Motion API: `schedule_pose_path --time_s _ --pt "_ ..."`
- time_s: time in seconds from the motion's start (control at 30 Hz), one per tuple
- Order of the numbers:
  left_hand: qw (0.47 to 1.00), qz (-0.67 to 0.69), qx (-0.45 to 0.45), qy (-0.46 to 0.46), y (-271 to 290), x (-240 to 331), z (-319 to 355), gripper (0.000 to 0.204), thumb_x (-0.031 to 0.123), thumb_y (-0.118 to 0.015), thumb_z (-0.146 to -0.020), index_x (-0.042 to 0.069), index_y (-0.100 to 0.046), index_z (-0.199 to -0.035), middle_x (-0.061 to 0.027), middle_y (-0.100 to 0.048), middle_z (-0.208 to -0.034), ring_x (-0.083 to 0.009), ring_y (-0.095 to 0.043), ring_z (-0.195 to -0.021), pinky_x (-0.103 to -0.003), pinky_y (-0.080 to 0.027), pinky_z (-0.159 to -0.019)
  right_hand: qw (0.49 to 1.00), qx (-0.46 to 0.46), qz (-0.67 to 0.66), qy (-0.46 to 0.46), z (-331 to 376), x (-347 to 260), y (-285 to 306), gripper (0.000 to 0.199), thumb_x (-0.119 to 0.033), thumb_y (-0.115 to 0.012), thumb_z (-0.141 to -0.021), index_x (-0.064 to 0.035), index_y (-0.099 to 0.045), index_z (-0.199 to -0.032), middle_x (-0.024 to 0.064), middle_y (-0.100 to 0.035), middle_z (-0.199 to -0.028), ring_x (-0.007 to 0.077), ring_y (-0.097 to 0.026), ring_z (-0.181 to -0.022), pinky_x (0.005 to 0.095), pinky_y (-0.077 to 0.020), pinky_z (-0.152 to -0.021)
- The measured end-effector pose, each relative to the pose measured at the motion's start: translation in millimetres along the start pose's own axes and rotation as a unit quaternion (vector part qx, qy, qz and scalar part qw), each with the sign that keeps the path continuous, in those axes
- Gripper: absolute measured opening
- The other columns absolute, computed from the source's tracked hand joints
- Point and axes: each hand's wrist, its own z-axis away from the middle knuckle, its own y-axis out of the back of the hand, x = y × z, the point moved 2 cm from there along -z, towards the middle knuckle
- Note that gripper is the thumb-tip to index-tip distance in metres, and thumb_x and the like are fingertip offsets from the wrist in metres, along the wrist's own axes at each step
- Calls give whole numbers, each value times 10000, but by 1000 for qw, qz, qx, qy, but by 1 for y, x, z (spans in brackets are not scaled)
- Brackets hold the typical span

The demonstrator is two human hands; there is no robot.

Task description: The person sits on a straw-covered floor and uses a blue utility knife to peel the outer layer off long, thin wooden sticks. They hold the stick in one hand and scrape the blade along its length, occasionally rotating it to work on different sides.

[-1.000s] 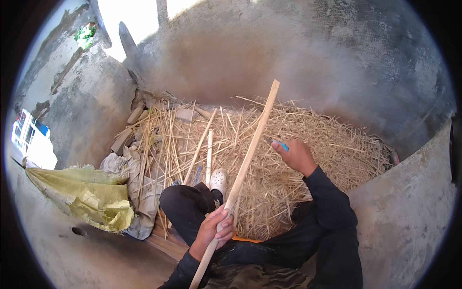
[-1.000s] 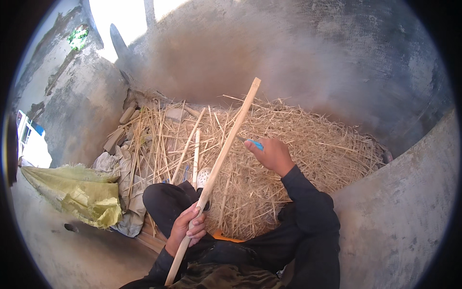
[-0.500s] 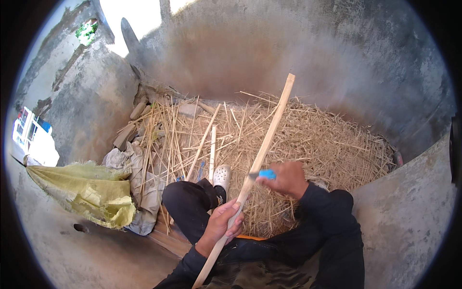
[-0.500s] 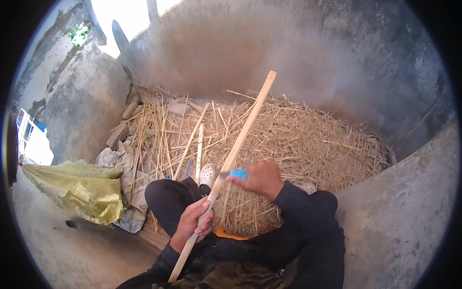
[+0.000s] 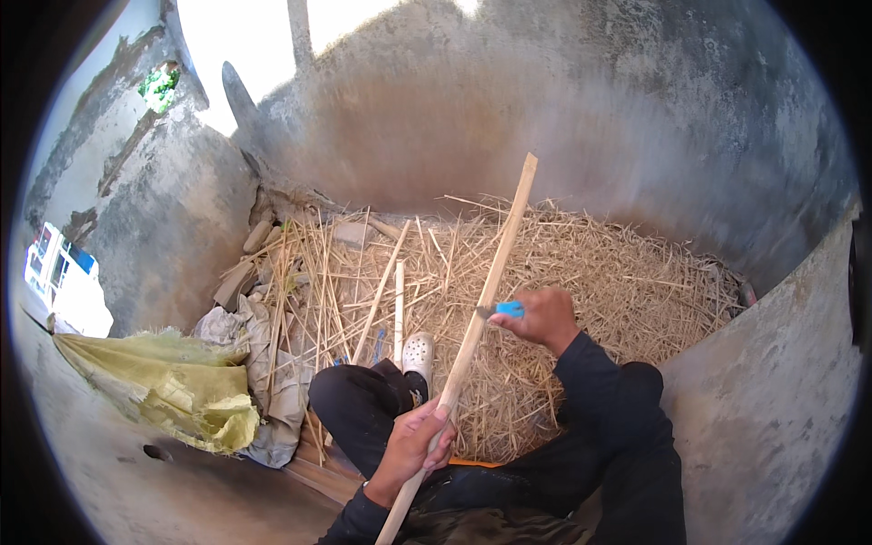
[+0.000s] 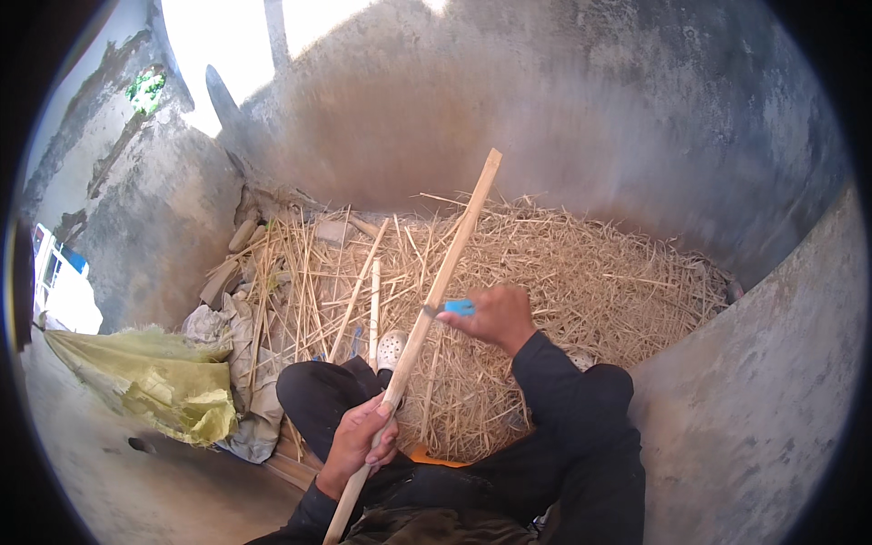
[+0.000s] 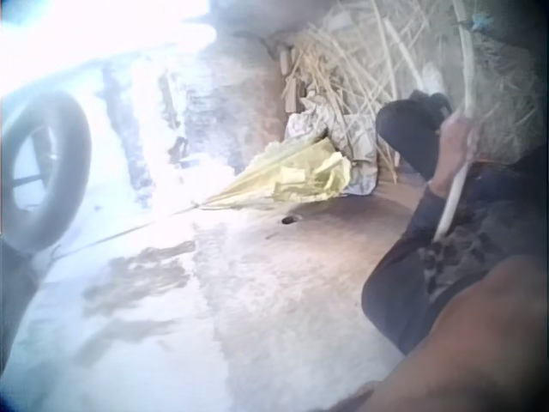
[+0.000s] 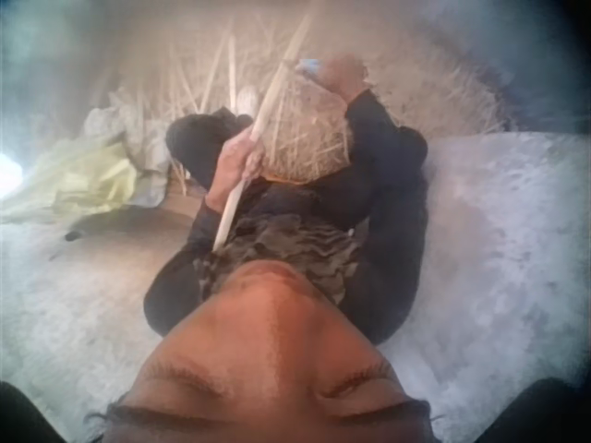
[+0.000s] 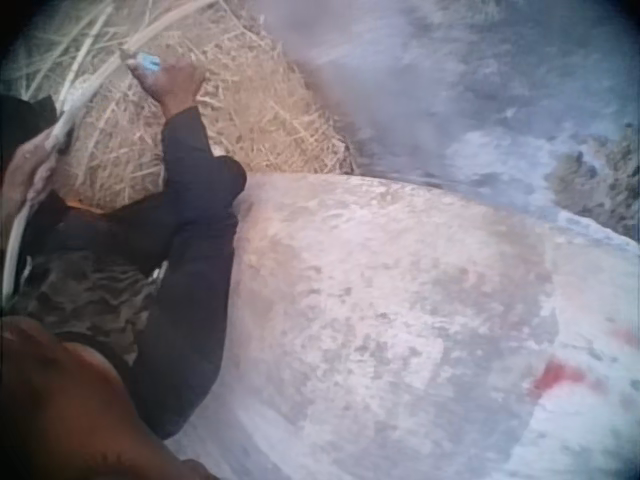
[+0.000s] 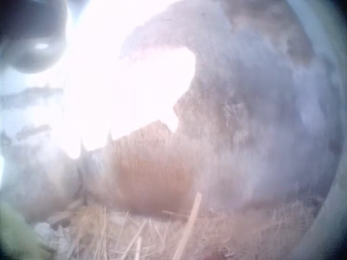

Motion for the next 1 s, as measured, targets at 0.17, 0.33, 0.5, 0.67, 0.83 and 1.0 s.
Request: schedule_pose_path --time_s 0.17,0.33,0.5,0.67,0.83,1.0 --pt "999 6 -27 26 -7 -6 11 351 213 -459 -997 9 -441 -1283 -23 -468 -675 -56 -357 -383 -203 -326 -371 990 49 53 -125 -23 74 -3 734 -772 -415 -800 -101 -593 -563 69 -498 -431 246 -534 -392 384 -417 -402" --pt "998 15 -39 47 -6 -13 21 299 219 -459 -997 13 -465 -1213 -19 -466 -685 -55 -342 -372 -207 -337 -382 985 62 93 -134 -36 116 5 756 -759 -363 -830 -81 -609 -604 109 -557 -518 298 -591 -511 436 -452 -495" --pt "989 -32 -86 116 -22 -20 69 428 232 -461 -989 -17 -410 -1334 -26 -456 -586 -61 -351 -357 -207 -313 -354 886 84 92 -447 12 256 31 815 -737 -336 -852 -5 -682 -760 218 -643 -702 400 -629 -699 503 -467 -650" --pt "999 23 -12 28 -1 -8 17 372 241 -411 -1004 -22 -434 -1265 -18 -442 -559 -82 -359 -318 -230 -326 -304 888 103 -33 -448 29 270 16 828 -693 -303 -897 53 -556 -645 207 -523 -572 322 -520 -551 454 -406 -598" --pt "1000 3 -14 -13 -1 5 -10 313 292 -349 -1022 17 -476 -1103 16 -392 -491 -80 -343 -316 -230 -309 -363 980 7 -163 -114 -21 75 38 712 -677 -395 -887 -60 -575 -580 89 -454 -458 244 -468 -425 383 -367 -439" --pt "971 206 -106 52 -14 -1 -25 276 283 -300 -1035 71 -475 -1059 49 -338 -463 -82 -312 -319 -222 -286 -457 992 -26 -92 78 13 -23 28 681 -731 -457 -816 -108 -578 -567 66 -488 -443 240 -520 -380 368 -398 -388"
